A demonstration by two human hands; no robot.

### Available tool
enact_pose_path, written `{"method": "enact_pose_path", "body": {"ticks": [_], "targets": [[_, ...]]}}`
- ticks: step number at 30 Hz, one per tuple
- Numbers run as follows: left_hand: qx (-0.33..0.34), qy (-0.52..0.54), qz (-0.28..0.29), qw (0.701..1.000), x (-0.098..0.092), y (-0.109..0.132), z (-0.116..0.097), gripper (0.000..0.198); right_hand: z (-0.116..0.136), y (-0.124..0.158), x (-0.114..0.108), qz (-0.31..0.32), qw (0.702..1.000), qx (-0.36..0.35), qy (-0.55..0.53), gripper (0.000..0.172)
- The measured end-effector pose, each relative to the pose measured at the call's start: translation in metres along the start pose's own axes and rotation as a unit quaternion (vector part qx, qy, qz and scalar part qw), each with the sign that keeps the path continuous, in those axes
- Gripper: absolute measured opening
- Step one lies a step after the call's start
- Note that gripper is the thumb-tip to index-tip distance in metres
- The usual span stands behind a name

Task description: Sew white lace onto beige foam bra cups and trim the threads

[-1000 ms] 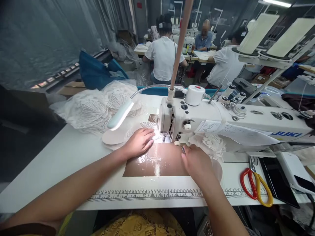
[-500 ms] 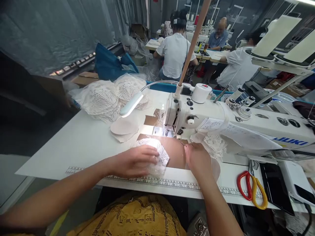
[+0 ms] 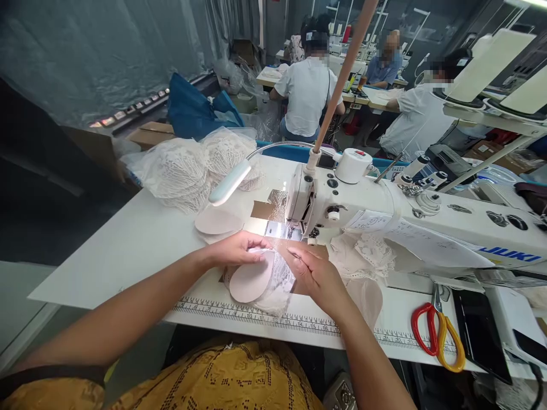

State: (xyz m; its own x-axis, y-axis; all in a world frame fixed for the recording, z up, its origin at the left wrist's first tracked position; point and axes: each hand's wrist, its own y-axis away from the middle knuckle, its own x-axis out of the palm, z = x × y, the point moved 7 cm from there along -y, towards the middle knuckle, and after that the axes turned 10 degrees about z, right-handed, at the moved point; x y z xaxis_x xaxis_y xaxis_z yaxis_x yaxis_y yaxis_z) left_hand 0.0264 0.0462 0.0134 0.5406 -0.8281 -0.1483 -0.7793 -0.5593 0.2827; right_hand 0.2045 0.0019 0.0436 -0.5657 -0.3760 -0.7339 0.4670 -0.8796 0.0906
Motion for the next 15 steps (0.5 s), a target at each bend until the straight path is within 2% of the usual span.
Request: {"method": "enact_pose_path", "body": {"ticks": [4,10,15], "targets": [[-0.01,0.095,0.025,0.995,0.008,-0.002,0.009,0.03,-0.002,-0.015,0.002,0.028,0.996,-0.007,-0.08,0.041],[-0.001,0.117,0.041,0.992,0.012,-0.002,0.004,0.031,-0.013,-0.024,0.02,0.089,0.975,0.0,-0.206,0.04],[0.0,0.105,0.043,0.993,0.012,-0.004,0.007,0.036,-0.018,-0.027,0.028,0.09,0.975,0.003,-0.204,0.033]]}}
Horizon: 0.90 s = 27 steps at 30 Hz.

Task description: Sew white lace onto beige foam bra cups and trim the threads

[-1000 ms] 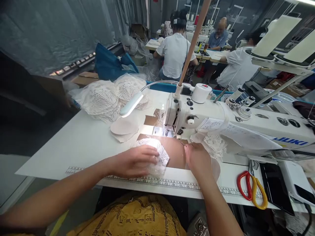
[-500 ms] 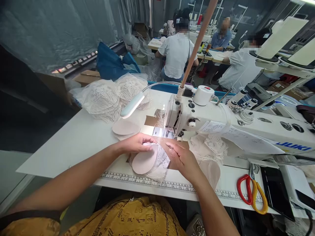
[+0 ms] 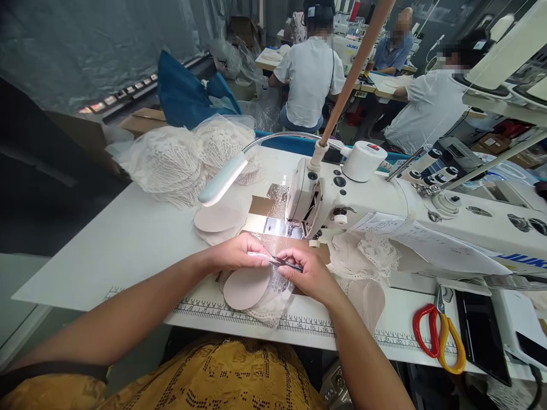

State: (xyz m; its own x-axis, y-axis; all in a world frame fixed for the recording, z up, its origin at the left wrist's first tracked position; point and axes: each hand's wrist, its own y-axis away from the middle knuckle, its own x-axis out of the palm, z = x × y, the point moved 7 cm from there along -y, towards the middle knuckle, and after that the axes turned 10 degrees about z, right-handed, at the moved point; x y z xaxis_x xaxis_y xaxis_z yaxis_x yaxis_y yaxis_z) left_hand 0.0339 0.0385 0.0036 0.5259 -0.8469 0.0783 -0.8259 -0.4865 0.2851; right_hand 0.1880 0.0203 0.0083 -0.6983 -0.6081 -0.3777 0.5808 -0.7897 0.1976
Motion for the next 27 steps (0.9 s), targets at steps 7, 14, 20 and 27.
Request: {"method": "enact_pose_path", "body": {"ticks": [7,14,20,27], "targets": [[0.004,-0.012,0.032,0.999,0.003,-0.005,0.002,0.042,0.007,-0.006,0.009,0.002,1.0,-0.013,-0.006,0.025],[-0.006,-0.042,0.022,0.999,0.002,-0.005,0.002,0.041,0.01,-0.006,0.008,-0.019,1.0,-0.014,0.004,0.023],[0.004,-0.087,-0.013,0.996,0.003,-0.009,0.001,0.03,0.006,-0.008,0.007,-0.087,0.996,-0.004,-0.012,0.024],[0.021,-0.106,0.093,0.99,-0.001,0.006,-0.009,0.037,-0.001,-0.01,0.018,-0.024,0.997,0.079,-0.005,0.026]]}}
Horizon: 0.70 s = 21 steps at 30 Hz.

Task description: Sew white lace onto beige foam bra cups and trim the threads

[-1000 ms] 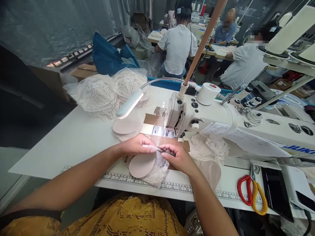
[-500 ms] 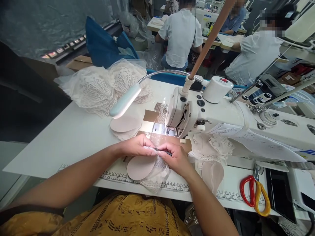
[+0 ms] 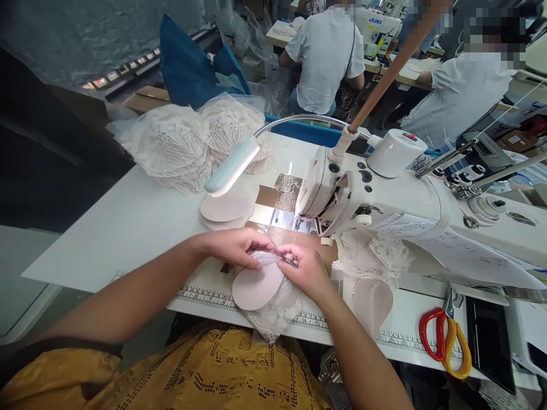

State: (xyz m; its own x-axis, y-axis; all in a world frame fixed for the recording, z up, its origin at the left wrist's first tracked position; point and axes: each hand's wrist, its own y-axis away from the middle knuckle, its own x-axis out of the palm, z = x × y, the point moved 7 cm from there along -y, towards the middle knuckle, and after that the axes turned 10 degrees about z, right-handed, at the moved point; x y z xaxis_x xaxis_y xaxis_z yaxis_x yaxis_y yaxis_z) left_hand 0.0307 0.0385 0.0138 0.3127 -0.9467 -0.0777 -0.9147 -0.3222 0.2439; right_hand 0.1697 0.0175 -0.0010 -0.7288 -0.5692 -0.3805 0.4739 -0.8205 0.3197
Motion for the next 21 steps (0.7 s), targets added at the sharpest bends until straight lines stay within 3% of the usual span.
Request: {"method": "enact_pose_path", "body": {"ticks": [3,6,12,15,18,21], "targets": [[-0.044,-0.017,-0.006,0.999,-0.01,0.018,0.004,0.052,-0.005,0.005,-0.008,-0.027,1.0,0.01,-0.001,0.022],[-0.07,-0.005,-0.046,0.997,-0.016,0.032,0.003,0.052,-0.008,0.008,-0.01,-0.008,1.0,0.006,0.002,0.019],[-0.101,-0.152,-0.229,0.956,-0.028,0.067,-0.019,0.022,-0.005,0.012,-0.01,0.005,1.0,-0.008,-0.025,0.015],[-0.129,-0.045,-0.17,0.976,-0.011,0.073,-0.002,0.038,0.0,0.015,-0.009,0.005,0.997,-0.038,-0.072,0.015],[-0.09,0.148,-0.105,0.979,0.014,0.06,0.014,0.04,0.003,0.016,-0.008,0.013,0.992,-0.063,-0.112,0.013],[-0.054,0.241,-0.129,0.96,0.025,0.042,0.02,0.037,0.0,0.018,-0.006,0.028,0.99,-0.055,-0.13,0.014]]}}
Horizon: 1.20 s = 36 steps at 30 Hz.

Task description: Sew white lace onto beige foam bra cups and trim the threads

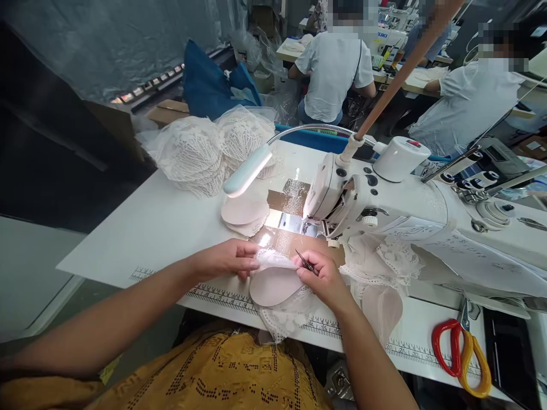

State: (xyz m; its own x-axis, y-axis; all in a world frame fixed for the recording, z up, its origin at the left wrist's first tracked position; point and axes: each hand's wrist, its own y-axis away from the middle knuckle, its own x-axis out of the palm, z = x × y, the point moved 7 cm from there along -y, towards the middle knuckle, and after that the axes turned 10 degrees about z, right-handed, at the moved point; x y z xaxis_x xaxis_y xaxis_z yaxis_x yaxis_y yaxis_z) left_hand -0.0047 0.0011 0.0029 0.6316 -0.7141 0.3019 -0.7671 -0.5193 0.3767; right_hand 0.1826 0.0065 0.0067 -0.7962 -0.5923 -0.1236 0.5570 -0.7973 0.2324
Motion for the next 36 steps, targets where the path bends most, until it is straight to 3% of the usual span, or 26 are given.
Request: {"method": "enact_pose_path", "body": {"ticks": [5,9,15,19,23,29,36], "targets": [[0.038,-0.014,-0.043,0.998,0.002,-0.015,-0.007,0.033,-0.007,0.0,0.007,0.062,0.996,0.032,0.049,0.022],[0.047,-0.061,-0.028,0.997,0.001,-0.018,-0.012,0.029,-0.003,-0.004,0.003,0.008,0.999,0.014,0.033,0.028],[0.069,-0.073,-0.003,0.995,0.01,-0.025,-0.016,0.03,0.006,-0.008,0.003,-0.051,0.993,-0.031,0.1,0.014],[0.06,-0.077,-0.028,0.995,0.012,-0.03,-0.016,0.033,0.003,-0.007,0.002,-0.051,0.995,-0.045,0.073,0.022],[0.094,-0.076,-0.046,0.992,0.013,-0.036,-0.016,0.032,0.0,-0.003,-0.002,-0.034,0.998,-0.051,0.034,0.037],[0.117,-0.1,-0.078,0.985,0.008,-0.036,-0.015,0.029,0.002,-0.003,-0.002,-0.022,0.996,-0.052,0.076,0.032],[0.119,-0.135,-0.07,0.981,0.008,-0.039,-0.015,0.033,0.01,-0.007,0.007,-0.029,0.993,-0.042,0.107,0.024]]}}
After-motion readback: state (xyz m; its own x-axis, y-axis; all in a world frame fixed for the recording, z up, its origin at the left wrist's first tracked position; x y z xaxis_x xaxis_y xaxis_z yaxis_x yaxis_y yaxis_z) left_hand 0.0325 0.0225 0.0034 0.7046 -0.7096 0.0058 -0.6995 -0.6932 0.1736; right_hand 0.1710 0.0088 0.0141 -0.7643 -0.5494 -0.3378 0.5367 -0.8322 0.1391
